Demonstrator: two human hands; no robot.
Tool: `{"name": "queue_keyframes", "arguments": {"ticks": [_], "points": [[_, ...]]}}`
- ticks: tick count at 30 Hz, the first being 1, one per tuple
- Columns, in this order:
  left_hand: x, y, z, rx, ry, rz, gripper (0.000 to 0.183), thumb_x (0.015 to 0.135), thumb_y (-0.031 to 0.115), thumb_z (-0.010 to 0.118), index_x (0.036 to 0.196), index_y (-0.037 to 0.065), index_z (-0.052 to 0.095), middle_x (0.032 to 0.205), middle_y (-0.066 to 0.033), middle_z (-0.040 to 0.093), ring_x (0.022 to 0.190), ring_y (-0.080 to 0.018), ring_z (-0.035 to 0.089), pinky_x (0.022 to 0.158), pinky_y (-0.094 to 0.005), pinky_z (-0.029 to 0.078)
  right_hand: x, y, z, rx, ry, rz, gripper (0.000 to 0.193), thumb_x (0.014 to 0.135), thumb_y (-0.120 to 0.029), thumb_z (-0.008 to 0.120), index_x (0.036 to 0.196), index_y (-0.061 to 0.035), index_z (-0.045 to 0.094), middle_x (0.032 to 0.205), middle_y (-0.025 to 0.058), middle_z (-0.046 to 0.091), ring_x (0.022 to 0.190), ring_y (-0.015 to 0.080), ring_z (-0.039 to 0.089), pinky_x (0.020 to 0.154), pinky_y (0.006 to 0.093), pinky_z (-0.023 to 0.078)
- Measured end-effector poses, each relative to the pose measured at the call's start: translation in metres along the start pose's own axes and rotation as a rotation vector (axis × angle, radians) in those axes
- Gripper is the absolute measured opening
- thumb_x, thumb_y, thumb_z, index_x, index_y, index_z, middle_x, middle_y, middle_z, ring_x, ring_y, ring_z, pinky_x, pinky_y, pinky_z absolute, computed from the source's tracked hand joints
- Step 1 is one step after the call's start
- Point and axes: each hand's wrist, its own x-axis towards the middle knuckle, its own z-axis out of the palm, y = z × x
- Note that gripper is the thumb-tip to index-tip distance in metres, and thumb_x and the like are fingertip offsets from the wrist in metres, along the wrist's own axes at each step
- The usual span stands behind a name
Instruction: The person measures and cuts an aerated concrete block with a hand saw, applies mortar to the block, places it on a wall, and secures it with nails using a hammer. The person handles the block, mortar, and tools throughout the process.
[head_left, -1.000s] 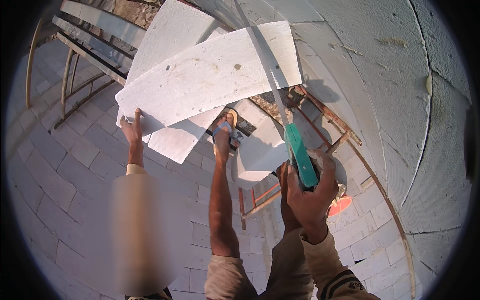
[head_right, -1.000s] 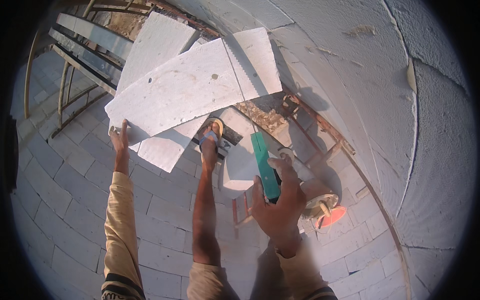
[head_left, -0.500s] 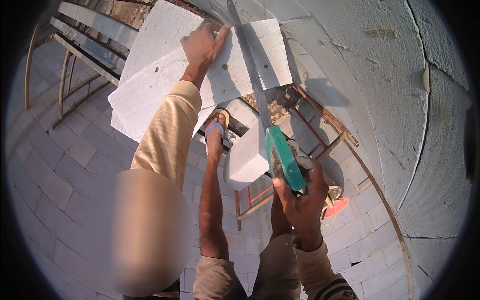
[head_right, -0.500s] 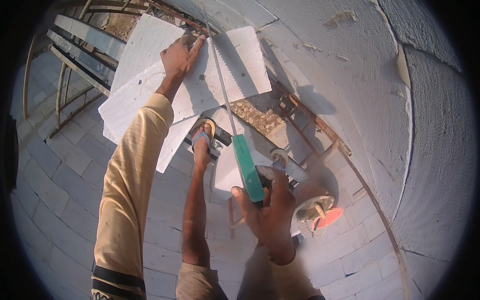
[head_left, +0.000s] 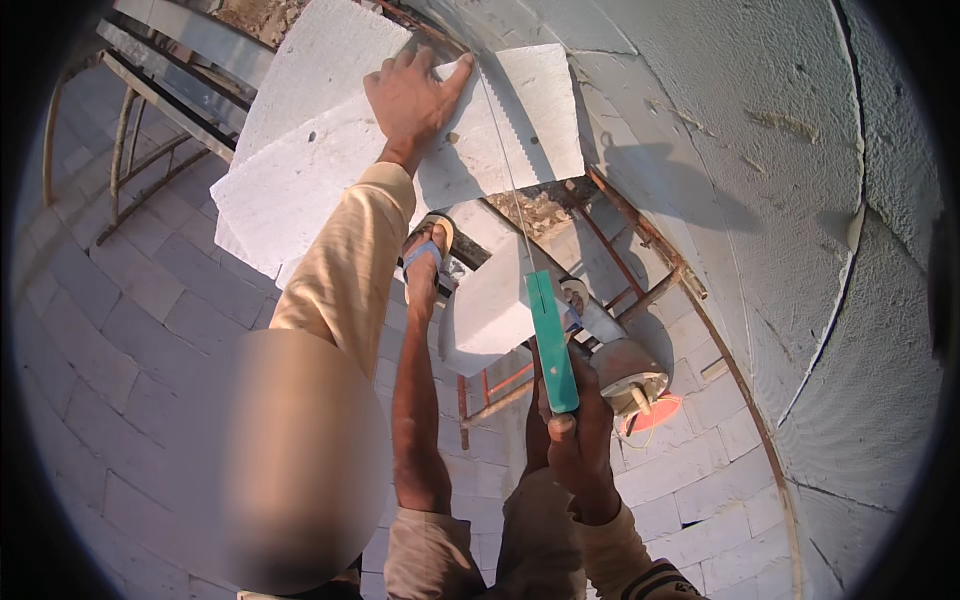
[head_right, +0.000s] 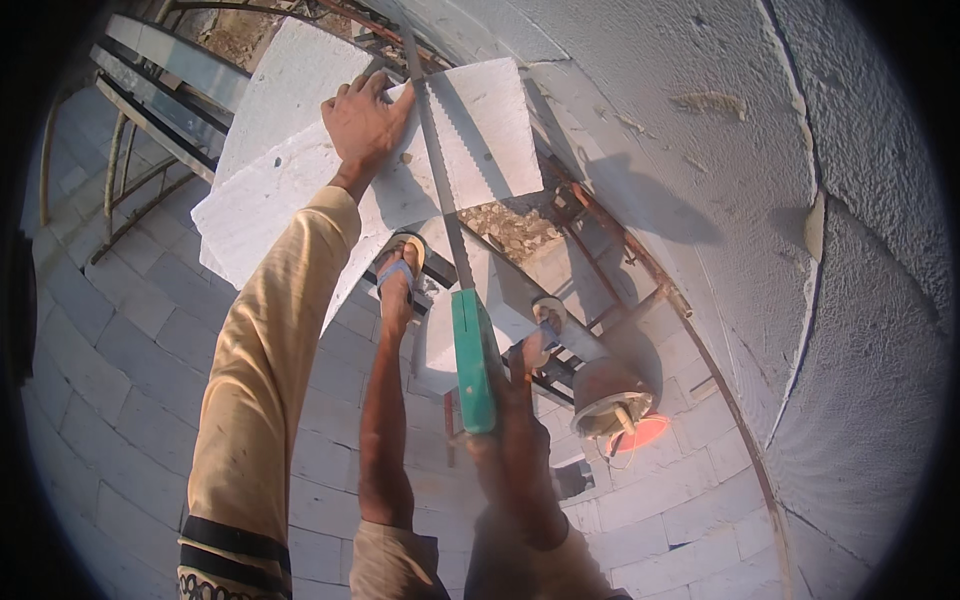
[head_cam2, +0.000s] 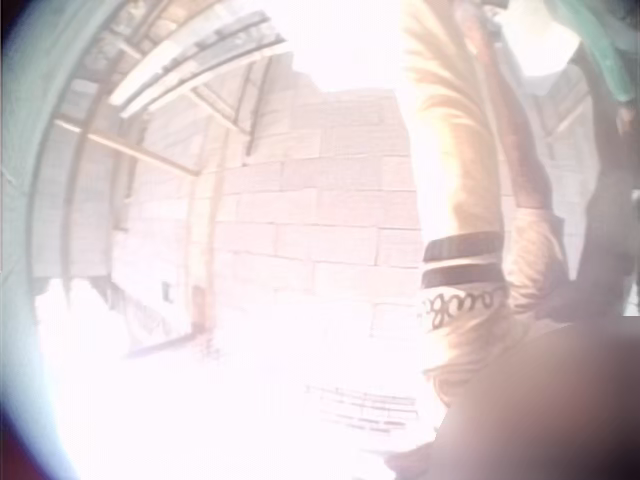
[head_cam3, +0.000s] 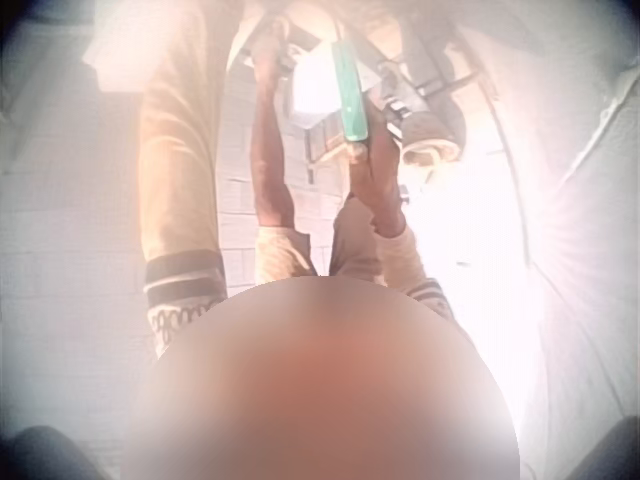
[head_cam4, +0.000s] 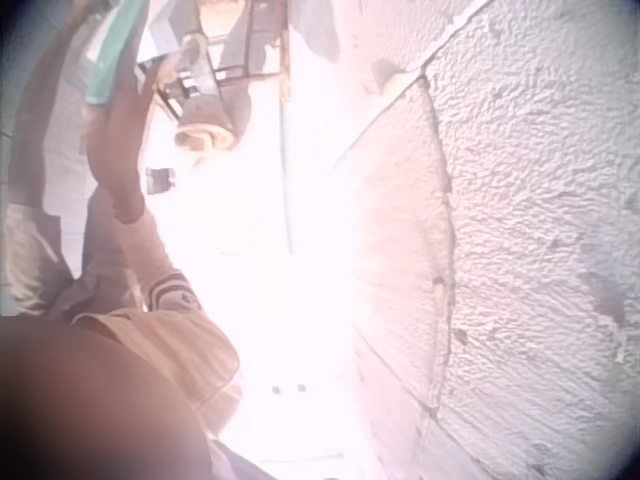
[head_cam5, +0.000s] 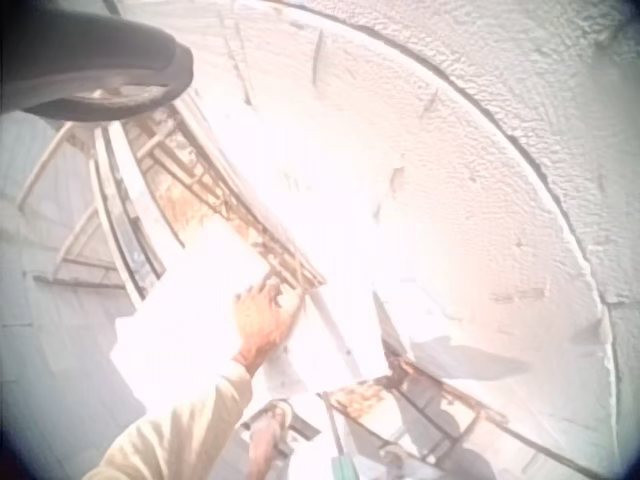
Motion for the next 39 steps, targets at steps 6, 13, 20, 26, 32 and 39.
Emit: {"name": "queue_keyframes", "arguments": {"ticks": [6, 13, 20, 26, 32, 39], "points": [[0.000, 0.000, 0.001, -0.046, 0.084, 0.015, 0.064, 0.090, 0.071, 0.055, 0.105, 0.014, 0.078, 0.102, -0.0075, 0.072, 0.104, -0.0265, 0.065, 0.091, -0.0450, 0.038, -0.022, -0.027, 0.002, 0.035, 0.086, 0.170, 0.081, 0.104, -0.067, 0.044, 0.139, 0.0058, 0.051, 0.076, -0.0002, 0.055, 0.059, 0.0061, 0.045, 0.053, 0.0241, 0.036], [0.000, 0.004, -0.011, -0.041, -0.059, -0.048, 0.068, 0.092, 0.070, 0.052, 0.119, 0.012, 0.076, 0.120, -0.0085, 0.072, 0.115, -0.0269, 0.063, 0.102, -0.0445, 0.037, 0.110, -0.013, 0.032, 0.177, 0.109, -0.014, 0.062, 0.108, -0.054, 0.046, 0.138, -0.0003, 0.054, 0.078, 0.0041, 0.058, 0.062, 0.0119, 0.050, 0.056, 0.0299, 0.040], [0.000, 0.006, -0.011, -0.013, -0.091, -0.050, 0.070, 0.093, 0.071, 0.051, 0.118, 0.010, 0.075, 0.121, -0.0086, 0.072, 0.116, -0.0271, 0.064, 0.103, -0.0441, 0.037, 0.037, -0.022, 0.005, 0.106, 0.107, 0.069, 0.068, 0.103, -0.059, 0.049, 0.131, 0.0022, 0.056, 0.075, 0.0038, 0.059, 0.061, 0.0107, 0.052, 0.055, 0.0296, 0.042], [-0.001, 0.000, -0.002, -0.019, -0.034, -0.020, 0.071, 0.093, 0.071, 0.051, 0.122, 0.011, 0.075, 0.123, -0.0091, 0.072, 0.116, -0.0272, 0.063, 0.103, -0.0439, 0.037, -0.019, -0.024, -0.009, -0.065, 0.179, 0.160, 0.094, 0.096, -0.079, 0.043, 0.135, 0.0059, 0.052, 0.070, 0.0032, 0.056, 0.056, 0.0065, 0.047, 0.049, 0.0240, 0.039], [-0.001, 0.001, 0.002, 0.003, 0.066, 0.017, 0.067, 0.092, 0.072, 0.052, 0.111, 0.013, 0.077, 0.106, -0.0100, 0.073, 0.108, -0.0283, 0.065, 0.095, -0.0464, 0.039, 0.117, -0.005, 0.026, 0.098, 0.094, -0.001, 0.069, 0.107, -0.059, 0.045, 0.138, 0.0023, 0.050, 0.074, 0.0022, 0.053, 0.060, 0.0058, 0.043, 0.052, 0.0230, 0.036], [-0.002, -0.001, -0.001, 0.017, -0.017, 0.006, 0.071, 0.093, 0.072, 0.051, 0.122, 0.011, 0.074, 0.112, -0.0085, 0.074, 0.108, -0.0280, 0.066, 0.096, -0.0459, 0.041, -0.031, -0.005, -0.015, -0.012, 0.071, 0.189, 0.067, 0.105, -0.052, 0.051, 0.147, -0.0008, 0.052, 0.104, 0.0096, 0.062, 0.077, 0.0143, 0.058, 0.066, 0.0284, 0.045]]}}
